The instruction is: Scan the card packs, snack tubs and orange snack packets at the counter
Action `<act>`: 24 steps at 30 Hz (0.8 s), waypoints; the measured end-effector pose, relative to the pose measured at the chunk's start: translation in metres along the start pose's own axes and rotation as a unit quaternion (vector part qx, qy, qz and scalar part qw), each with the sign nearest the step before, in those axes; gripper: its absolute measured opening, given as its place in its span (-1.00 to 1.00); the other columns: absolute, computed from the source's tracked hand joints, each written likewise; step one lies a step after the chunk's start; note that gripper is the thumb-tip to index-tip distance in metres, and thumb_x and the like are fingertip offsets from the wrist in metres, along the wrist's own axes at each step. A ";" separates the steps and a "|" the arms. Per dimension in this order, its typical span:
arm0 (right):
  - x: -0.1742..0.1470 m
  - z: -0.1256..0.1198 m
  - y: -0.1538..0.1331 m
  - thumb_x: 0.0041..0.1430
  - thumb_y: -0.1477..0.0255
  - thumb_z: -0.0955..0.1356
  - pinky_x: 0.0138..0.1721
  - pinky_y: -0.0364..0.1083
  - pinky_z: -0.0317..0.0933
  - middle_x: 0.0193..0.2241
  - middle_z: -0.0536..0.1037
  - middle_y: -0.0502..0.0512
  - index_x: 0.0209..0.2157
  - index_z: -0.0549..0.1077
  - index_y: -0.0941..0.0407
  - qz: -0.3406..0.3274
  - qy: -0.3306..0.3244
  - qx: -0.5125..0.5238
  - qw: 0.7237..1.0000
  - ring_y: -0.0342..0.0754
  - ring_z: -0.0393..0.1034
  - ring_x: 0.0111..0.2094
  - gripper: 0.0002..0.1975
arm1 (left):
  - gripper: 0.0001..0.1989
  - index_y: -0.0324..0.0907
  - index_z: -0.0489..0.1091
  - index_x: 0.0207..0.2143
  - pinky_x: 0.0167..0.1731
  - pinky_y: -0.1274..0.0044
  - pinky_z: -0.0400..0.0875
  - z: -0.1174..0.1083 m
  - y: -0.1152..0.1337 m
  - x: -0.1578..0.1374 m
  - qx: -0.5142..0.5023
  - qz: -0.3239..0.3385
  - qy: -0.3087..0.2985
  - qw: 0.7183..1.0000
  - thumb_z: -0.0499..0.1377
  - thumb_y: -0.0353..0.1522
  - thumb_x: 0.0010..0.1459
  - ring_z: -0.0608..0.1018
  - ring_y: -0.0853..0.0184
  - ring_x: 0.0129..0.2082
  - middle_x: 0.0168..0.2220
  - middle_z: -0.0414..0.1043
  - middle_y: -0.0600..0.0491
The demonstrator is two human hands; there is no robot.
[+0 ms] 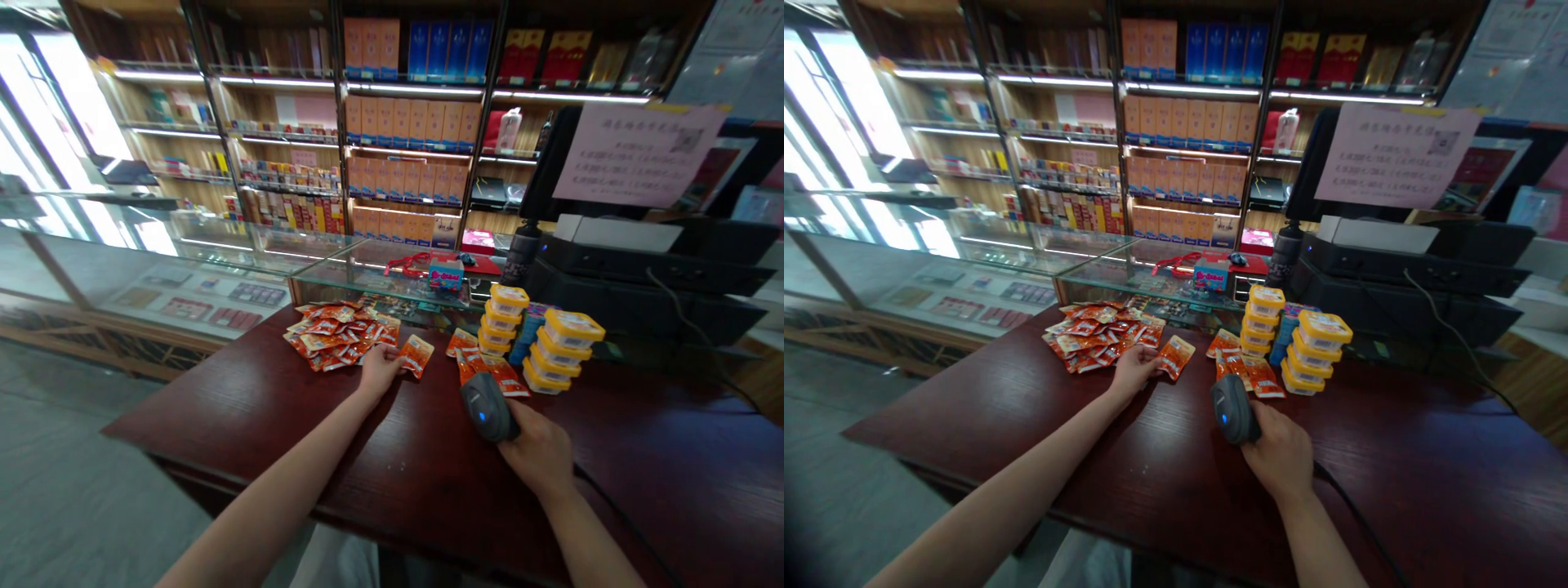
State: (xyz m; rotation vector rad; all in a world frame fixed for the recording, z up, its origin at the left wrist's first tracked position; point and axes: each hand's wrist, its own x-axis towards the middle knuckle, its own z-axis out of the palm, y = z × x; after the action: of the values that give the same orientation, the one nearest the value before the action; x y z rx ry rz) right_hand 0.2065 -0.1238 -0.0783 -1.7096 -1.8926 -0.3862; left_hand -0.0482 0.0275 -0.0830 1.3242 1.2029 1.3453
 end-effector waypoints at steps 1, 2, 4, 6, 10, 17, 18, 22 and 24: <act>0.000 0.001 0.001 0.06 0.44 0.26 -0.36 -0.10 0.19 -0.28 0.60 0.12 -0.17 0.44 0.11 0.002 -0.005 0.003 1.000 0.02 0.49 -0.33 -0.72 | -0.82 -0.25 0.41 -0.44 -0.40 0.47 0.49 0.002 0.000 0.003 0.053 0.011 -0.006 0.998 0.32 -0.40 -0.14 0.55 0.32 -0.47 -0.50 0.48 0.06; 0.000 0.001 0.002 0.06 0.43 0.26 -0.36 -0.10 0.19 -0.27 0.60 0.12 -0.16 0.44 0.11 0.003 -0.009 0.007 1.000 0.02 0.48 -0.33 -0.71 | -0.85 -0.26 0.45 -0.43 -0.37 0.48 0.48 0.004 -0.001 0.006 0.107 0.024 -0.010 0.994 0.31 -0.42 -0.13 0.55 0.31 -0.44 -0.48 0.50 0.04; 0.001 0.002 0.002 0.06 0.43 0.26 -0.35 -0.10 0.19 -0.26 0.60 0.13 -0.14 0.44 0.12 0.006 -0.014 0.013 1.000 0.02 0.48 -0.32 -0.70 | -0.87 -0.27 0.50 -0.39 -0.30 0.49 0.46 0.013 -0.001 0.013 0.192 0.041 -0.015 0.980 0.28 -0.46 -0.09 0.57 0.29 -0.37 -0.43 0.53 0.01; 0.001 0.002 0.002 0.05 0.42 0.27 -0.34 -0.10 0.19 -0.27 0.60 0.13 -0.14 0.44 0.12 0.009 -0.019 0.018 1.000 0.02 0.48 -0.31 -0.69 | -0.85 -0.27 0.52 -0.34 -0.24 0.50 0.45 0.026 -0.001 0.019 0.236 0.052 -0.028 0.970 0.24 -0.50 -0.04 0.58 0.30 -0.31 -0.35 0.57 -0.02; 0.001 0.002 0.001 0.02 0.44 0.28 -0.36 -0.11 0.18 -0.29 0.60 0.09 -0.15 0.45 0.09 0.016 -0.034 0.018 0.999 0.02 0.48 -0.32 -0.69 | -0.75 -0.23 0.53 -0.24 -0.11 0.51 0.40 0.057 0.003 0.026 0.291 0.118 -0.070 0.947 0.16 -0.57 0.02 0.56 0.31 -0.19 -0.21 0.57 -0.03; 0.000 0.004 0.007 0.01 0.44 0.28 -0.35 -0.11 0.18 -0.28 0.60 0.09 -0.15 0.46 0.09 0.016 -0.038 0.018 0.999 0.01 0.48 -0.32 -0.68 | -0.67 -0.13 0.47 -0.08 -0.03 0.42 0.31 0.067 0.011 0.022 0.455 0.203 -0.107 0.860 0.13 -0.48 0.09 0.48 0.21 -0.09 -0.15 0.54 -0.04; 0.000 0.004 0.008 0.01 0.43 0.28 -0.34 -0.11 0.18 -0.28 0.60 0.08 -0.15 0.46 0.08 0.014 -0.042 0.022 0.999 0.01 0.48 -0.31 -0.68 | -0.68 -0.13 0.47 -0.08 -0.03 0.41 0.30 0.062 0.011 0.022 0.480 0.218 -0.100 0.844 0.11 -0.47 0.11 0.46 0.21 -0.08 -0.15 0.53 -0.05; -0.001 0.004 0.007 0.03 0.42 0.28 -0.34 -0.10 0.18 -0.28 0.60 0.08 -0.16 0.46 0.08 0.012 -0.047 0.031 0.998 0.02 0.48 -0.31 -0.70 | -0.72 -0.16 0.47 -0.18 0.02 0.28 0.20 0.032 0.016 0.027 0.588 0.261 -0.043 0.765 0.00 -0.49 0.18 0.37 0.13 0.01 -0.14 0.49 -0.12; -0.001 0.003 0.004 0.03 0.42 0.28 -0.34 -0.10 0.18 -0.28 0.60 0.08 -0.17 0.47 0.08 0.022 -0.045 0.032 0.998 0.02 0.48 -0.31 -0.71 | -0.72 -0.19 0.48 -0.23 0.04 0.23 0.16 0.016 0.017 0.034 0.623 0.259 -0.024 0.737 -0.02 -0.50 0.19 0.33 0.09 0.04 -0.12 0.47 -0.17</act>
State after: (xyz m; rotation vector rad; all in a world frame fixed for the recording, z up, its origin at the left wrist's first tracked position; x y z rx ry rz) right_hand 0.2102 -0.1224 -0.0824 -1.7487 -1.9054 -0.2326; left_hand -0.0329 0.0592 -0.0619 2.7715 1.8822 0.6820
